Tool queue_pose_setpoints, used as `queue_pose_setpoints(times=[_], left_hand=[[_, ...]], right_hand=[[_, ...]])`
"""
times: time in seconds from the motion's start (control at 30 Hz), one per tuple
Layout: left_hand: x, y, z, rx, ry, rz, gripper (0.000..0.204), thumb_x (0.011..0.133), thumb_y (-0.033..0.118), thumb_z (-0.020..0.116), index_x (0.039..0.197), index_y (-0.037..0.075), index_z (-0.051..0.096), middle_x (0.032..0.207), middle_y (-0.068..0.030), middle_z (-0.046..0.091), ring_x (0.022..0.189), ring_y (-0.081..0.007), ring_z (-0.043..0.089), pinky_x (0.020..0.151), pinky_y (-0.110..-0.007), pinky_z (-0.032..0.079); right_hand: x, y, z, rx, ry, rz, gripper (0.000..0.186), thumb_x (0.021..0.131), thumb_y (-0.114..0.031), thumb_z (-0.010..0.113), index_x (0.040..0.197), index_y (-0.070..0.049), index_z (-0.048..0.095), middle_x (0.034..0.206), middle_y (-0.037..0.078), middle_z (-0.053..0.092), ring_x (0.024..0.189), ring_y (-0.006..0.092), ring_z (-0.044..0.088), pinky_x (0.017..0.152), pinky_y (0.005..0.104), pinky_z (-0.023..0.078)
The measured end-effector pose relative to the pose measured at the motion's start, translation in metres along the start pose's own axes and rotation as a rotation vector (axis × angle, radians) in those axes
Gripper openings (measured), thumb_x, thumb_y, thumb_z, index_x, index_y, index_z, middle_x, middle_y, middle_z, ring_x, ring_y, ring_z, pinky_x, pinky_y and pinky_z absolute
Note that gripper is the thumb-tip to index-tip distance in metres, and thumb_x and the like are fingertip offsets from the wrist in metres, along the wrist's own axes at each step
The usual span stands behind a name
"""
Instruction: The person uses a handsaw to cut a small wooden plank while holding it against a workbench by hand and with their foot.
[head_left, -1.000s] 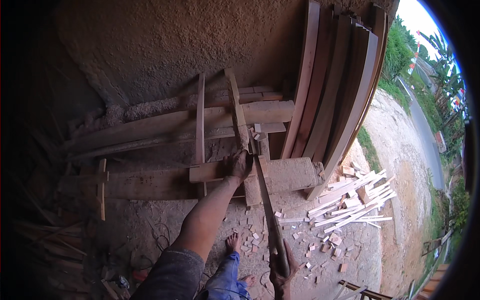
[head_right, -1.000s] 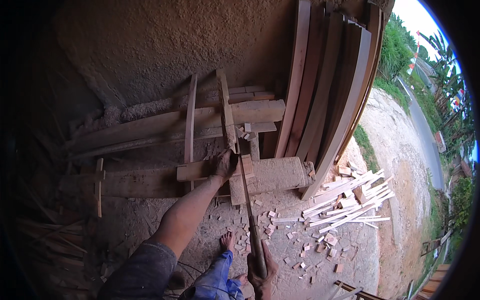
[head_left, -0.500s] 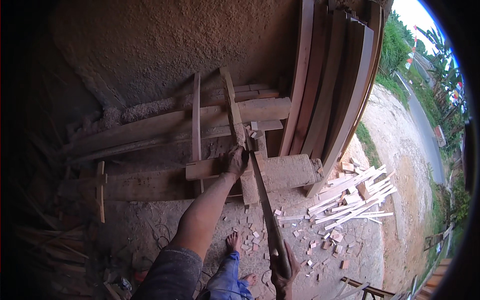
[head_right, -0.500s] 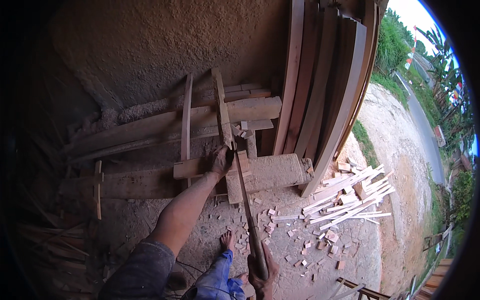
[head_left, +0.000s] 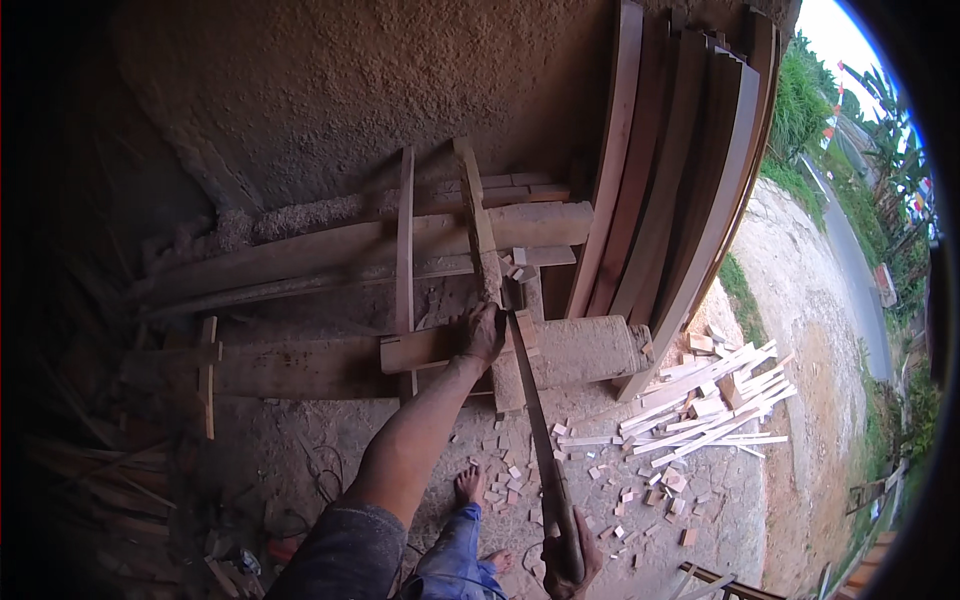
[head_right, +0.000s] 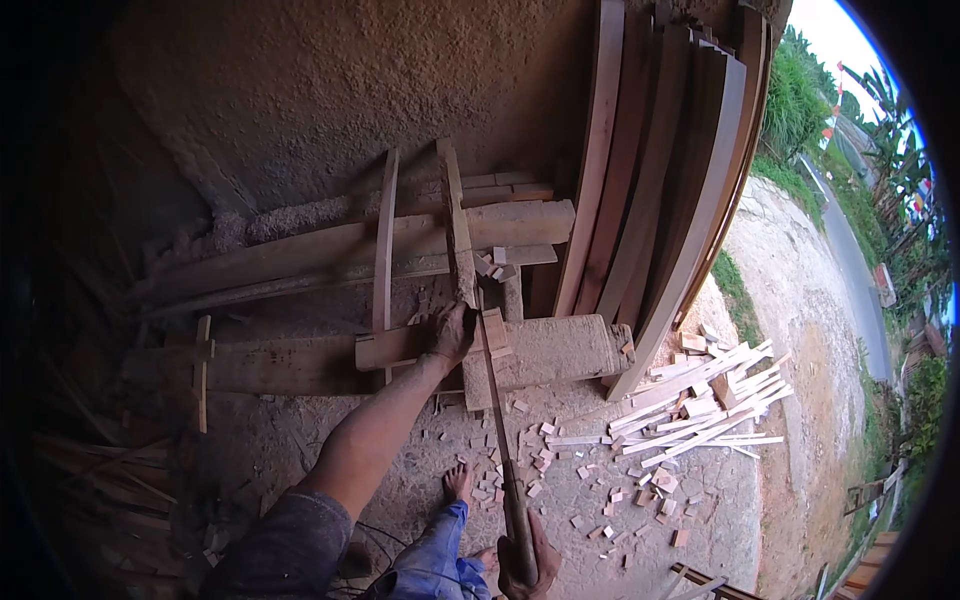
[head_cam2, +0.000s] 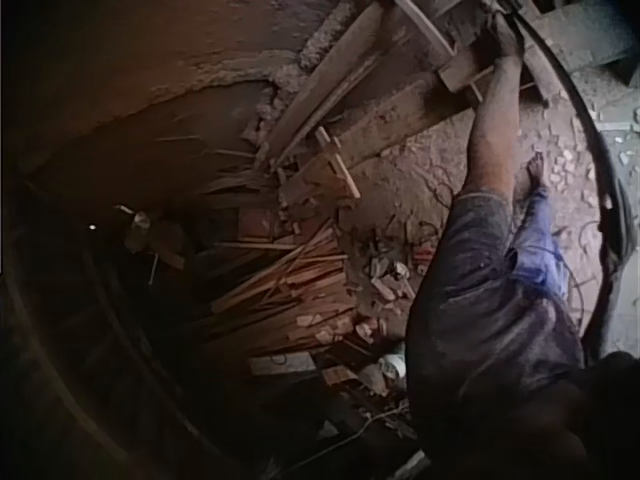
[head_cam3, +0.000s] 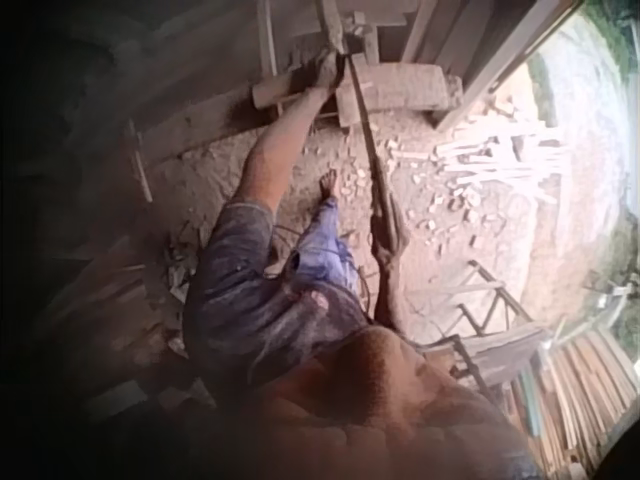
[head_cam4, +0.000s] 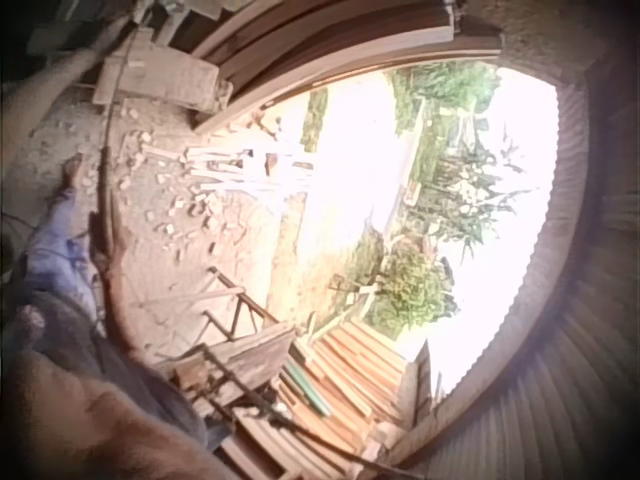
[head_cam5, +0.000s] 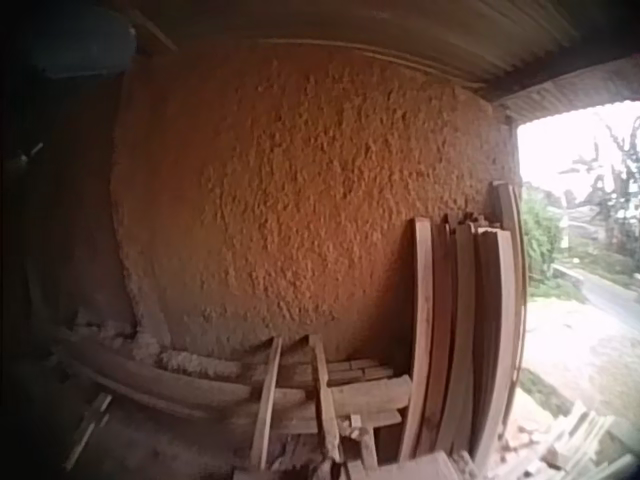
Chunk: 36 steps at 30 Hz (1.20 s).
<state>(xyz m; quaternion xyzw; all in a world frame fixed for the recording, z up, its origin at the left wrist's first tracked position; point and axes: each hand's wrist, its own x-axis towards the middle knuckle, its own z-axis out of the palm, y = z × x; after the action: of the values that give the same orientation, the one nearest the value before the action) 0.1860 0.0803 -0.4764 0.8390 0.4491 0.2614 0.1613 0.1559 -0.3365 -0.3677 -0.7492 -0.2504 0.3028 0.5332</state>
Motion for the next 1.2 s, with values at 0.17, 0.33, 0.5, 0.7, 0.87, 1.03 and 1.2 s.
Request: queue_pose_setpoints(times=[0.17,0.33,0.5,0.7,0.87,1.03,1.2], left_hand=[[0.002,-0.002,-0.018,0.027,-0.039,-0.040,0.018,0.092,0.030,0.055,0.097,0.014,0.062,0.102,-0.0112,0.064,0.100,-0.0338,0.060,0.085,-0.050,0.037],[-0.002,-0.006,-0.013,0.025,0.010,0.002,0.017,0.091,0.029,0.056,0.094,0.014,0.062,0.098,-0.0113,0.065,0.096,-0.0342,0.061,0.083,-0.050,0.038],[0.002,-0.008,-0.009,0.020,0.022,0.001,0.017,0.090,0.029,0.057,0.089,0.014,0.063,0.095,-0.0123,0.065,0.094,-0.0351,0.062,0.080,-0.050,0.039],[0.004,-0.012,-0.010,0.063,-0.012,0.013,0.021,0.091,0.032,0.053,0.090,0.014,0.064,0.097,-0.0127,0.066,0.095,-0.0339,0.063,0.081,-0.050,0.040],[0.005,-0.008,-0.007,0.060,0.007,0.028,0.015,0.088,0.028,0.058,0.084,0.015,0.063,0.090,-0.0090,0.065,0.092,-0.0336,0.063,0.077,-0.050,0.038],[-0.001,-0.006,-0.009,0.045,0.049,0.038,0.013,0.087,0.027,0.058,0.086,0.015,0.062,0.090,-0.0100,0.065,0.092,-0.0336,0.063,0.077,-0.050,0.037],[0.002,-0.008,-0.012,0.023,0.020,0.043,0.014,0.088,0.028,0.059,0.088,0.014,0.062,0.091,-0.0113,0.065,0.092,-0.0342,0.062,0.078,-0.049,0.037]], right_hand=[[-0.006,0.020,0.004,0.027,0.017,-0.168,0.050,0.089,-0.011,0.068,0.135,0.003,0.052,0.105,0.012,0.070,0.079,0.0137,0.063,0.064,0.0252,0.048],[0.006,0.021,0.010,-0.147,0.128,-0.211,0.050,0.088,-0.015,0.069,0.132,0.005,0.054,0.102,0.011,0.071,0.069,0.0100,0.058,0.058,0.0242,0.044],[0.021,0.000,0.013,-0.205,0.189,-0.283,0.053,0.086,-0.023,0.071,0.125,0.010,0.056,0.093,0.016,0.071,0.081,0.0183,0.068,0.072,0.0318,0.053],[0.028,-0.004,0.015,-0.146,0.102,-0.273,0.056,0.082,-0.013,0.073,0.133,0.001,0.053,0.105,0.018,0.070,0.090,0.0226,0.071,0.077,0.0316,0.053],[0.080,-0.016,0.039,-0.144,0.095,-0.322,0.053,0.084,-0.016,0.072,0.132,-0.001,0.055,0.107,0.019,0.069,0.093,0.0225,0.070,0.077,0.0321,0.053],[0.014,0.034,0.009,-0.253,0.141,-0.312,0.054,0.081,-0.019,0.075,0.128,0.002,0.057,0.106,0.019,0.070,0.089,0.0285,0.072,0.077,0.0344,0.055],[0.045,-0.009,0.027,-0.277,0.117,-0.357,0.051,0.085,-0.022,0.073,0.128,0.002,0.057,0.108,0.019,0.069,0.093,0.0274,0.071,0.078,0.0342,0.054]])
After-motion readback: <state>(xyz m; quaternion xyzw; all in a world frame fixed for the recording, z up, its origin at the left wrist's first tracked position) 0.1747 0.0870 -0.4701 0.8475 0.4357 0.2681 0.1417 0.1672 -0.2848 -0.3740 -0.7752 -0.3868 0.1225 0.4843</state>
